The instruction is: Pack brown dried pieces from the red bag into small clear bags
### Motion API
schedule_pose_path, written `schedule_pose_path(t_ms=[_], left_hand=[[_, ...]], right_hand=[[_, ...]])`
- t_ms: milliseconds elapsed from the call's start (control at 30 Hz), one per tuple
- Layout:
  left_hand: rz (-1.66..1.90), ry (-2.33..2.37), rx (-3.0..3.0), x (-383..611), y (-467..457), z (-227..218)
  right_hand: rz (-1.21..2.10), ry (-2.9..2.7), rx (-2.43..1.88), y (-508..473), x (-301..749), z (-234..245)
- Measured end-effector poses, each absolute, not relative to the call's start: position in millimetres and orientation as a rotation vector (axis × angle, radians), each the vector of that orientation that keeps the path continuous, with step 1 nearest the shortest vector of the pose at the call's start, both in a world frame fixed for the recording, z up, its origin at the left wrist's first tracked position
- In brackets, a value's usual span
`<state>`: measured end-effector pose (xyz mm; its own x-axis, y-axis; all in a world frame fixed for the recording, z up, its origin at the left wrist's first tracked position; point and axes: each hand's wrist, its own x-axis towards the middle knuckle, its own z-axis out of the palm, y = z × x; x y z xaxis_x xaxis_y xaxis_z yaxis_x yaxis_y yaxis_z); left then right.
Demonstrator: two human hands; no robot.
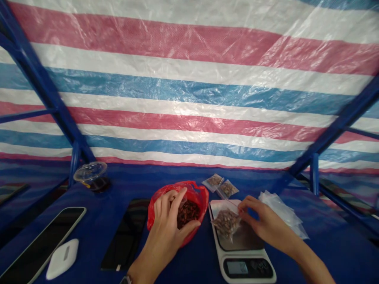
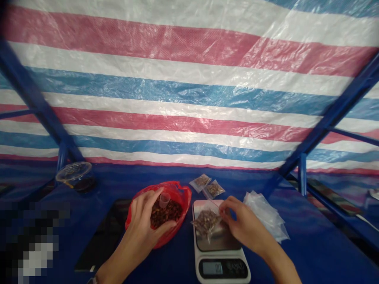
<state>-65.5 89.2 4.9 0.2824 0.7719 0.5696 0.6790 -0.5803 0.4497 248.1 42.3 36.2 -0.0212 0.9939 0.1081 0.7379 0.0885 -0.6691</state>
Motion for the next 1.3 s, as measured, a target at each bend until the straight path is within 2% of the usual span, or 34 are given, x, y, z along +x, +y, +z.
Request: schedule_pose_path(t_ms=[300,467,833,1300], left_hand=[[1.234,1.336,2.533,-60,93,-2],[1.266,1.276,2.573,-58,91,2],[1.215,1.207,2.615,-53,88,1],[1.258,1.099,2.439,-36,77,4]], right_hand=[[0.290,-1.591,-1.704,51,276,21],[0.236,-1.508,-1.728,52,281,14],[0.311,-1.657,-1.663,52,262,19],[0.575,-1.733,-1.631,44,245,32]])
